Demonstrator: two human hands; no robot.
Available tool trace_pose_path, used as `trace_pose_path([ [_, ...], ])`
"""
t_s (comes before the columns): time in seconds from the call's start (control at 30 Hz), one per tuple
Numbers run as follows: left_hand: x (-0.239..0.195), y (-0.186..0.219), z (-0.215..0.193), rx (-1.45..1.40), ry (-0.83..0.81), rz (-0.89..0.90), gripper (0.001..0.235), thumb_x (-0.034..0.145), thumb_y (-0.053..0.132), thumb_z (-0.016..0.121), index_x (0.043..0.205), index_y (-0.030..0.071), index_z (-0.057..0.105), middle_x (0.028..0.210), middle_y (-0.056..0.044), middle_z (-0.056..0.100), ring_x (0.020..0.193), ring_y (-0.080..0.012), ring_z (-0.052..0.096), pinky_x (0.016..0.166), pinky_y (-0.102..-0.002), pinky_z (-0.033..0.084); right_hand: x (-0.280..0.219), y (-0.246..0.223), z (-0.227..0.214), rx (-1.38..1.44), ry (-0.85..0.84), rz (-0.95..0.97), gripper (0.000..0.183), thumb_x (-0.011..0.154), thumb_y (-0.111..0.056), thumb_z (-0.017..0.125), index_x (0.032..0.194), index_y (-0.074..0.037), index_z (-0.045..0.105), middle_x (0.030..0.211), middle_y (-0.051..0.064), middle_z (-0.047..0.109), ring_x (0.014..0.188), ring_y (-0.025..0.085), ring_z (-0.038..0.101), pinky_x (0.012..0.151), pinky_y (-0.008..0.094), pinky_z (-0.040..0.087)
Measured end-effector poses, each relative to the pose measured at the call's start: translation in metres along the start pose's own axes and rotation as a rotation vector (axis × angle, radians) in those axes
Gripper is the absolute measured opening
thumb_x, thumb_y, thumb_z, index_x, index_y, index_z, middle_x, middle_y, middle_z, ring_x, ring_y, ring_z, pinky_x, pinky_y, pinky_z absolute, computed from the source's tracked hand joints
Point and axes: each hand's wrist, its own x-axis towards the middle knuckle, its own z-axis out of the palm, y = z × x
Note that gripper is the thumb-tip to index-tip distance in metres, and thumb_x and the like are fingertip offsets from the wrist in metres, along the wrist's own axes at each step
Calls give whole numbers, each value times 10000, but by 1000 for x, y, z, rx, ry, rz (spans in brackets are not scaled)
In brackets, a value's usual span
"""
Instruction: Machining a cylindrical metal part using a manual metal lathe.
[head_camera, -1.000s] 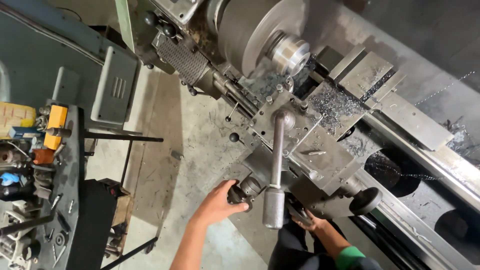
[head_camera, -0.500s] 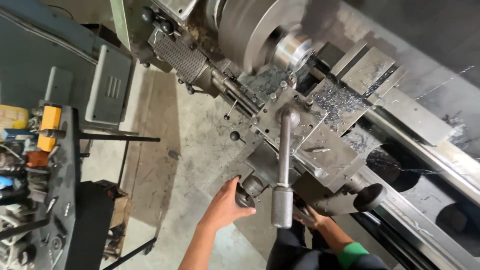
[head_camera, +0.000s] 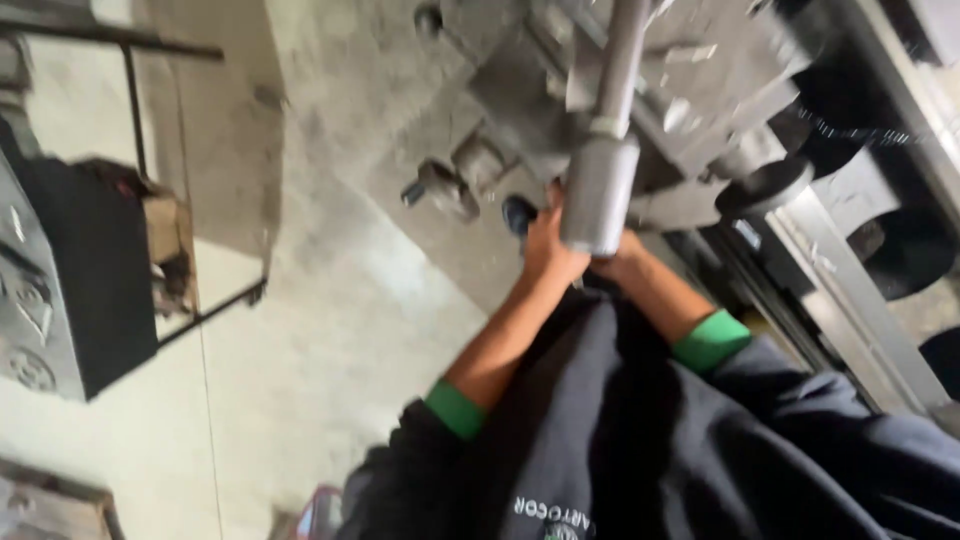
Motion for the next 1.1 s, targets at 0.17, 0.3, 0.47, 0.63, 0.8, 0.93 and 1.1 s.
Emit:
trace_pose_path([
  [0.17,27,-19,7,-57,-5,206,681,896,296,647,1381,-91,366,1085,-344,682,934,-502,705,813,-563,581,0,-32,-4,-12,89,119,469,1008,-381,583,1368,-83,622,1325,105,676,1166,256,665,1012,452,526],
  [0.3,41,-31,11,41,14,285,594,798,286,703,1251,-42,503,1057,-327,697,909,-478,708,767,-525,589,-5,-48,-40,-602,370,33,388,977,-303,642,1291,-76,626,1185,103,665,1032,243,659,862,465,558],
  [0.47,36,7,-32,-253,-268,20,405,894,205,562,1229,-22,546,993,-105,673,625,-260,790,518,-397,637,-17,-39,-29,-556,586,-50,353,990,-367,580,1229,-111,624,1181,74,684,1024,223,690,845,417,594],
  [0.63,61,-31,-8,-279,-383,-75,279,925,246,569,1086,32,649,615,-66,698,455,-125,612,396,-272,453,-11,4,-131,-1381,316,-194,377,988,-192,415,1241,-76,670,1063,66,663,873,179,627,747,318,510],
  [0.8,123,-118,63,-662,-537,-187,266,952,278,582,956,26,667,561,-26,617,390,-115,488,352,-271,354,0,64,-211,-1506,191,9,258,951,-117,571,1098,-8,752,908,93,757,736,209,697,640,341,548],
  [0.93,148,-147,79,-1053,-436,-323,236,982,281,582,1042,80,689,787,2,699,638,-91,637,546,-268,529,31,64,-198,-696,359,73,346,1114,-170,638,1110,174,683,973,208,748,815,299,718,702,379,592],
  [1.1,151,-140,67,-1149,-559,-181,190,1008,232,619,1036,61,695,835,-7,670,680,-106,630,585,-278,540,12,-19,-49,-247,459,73,556,900,-273,590,1429,-134,494,1289,-68,636,950,277,715,697,372,536],
])
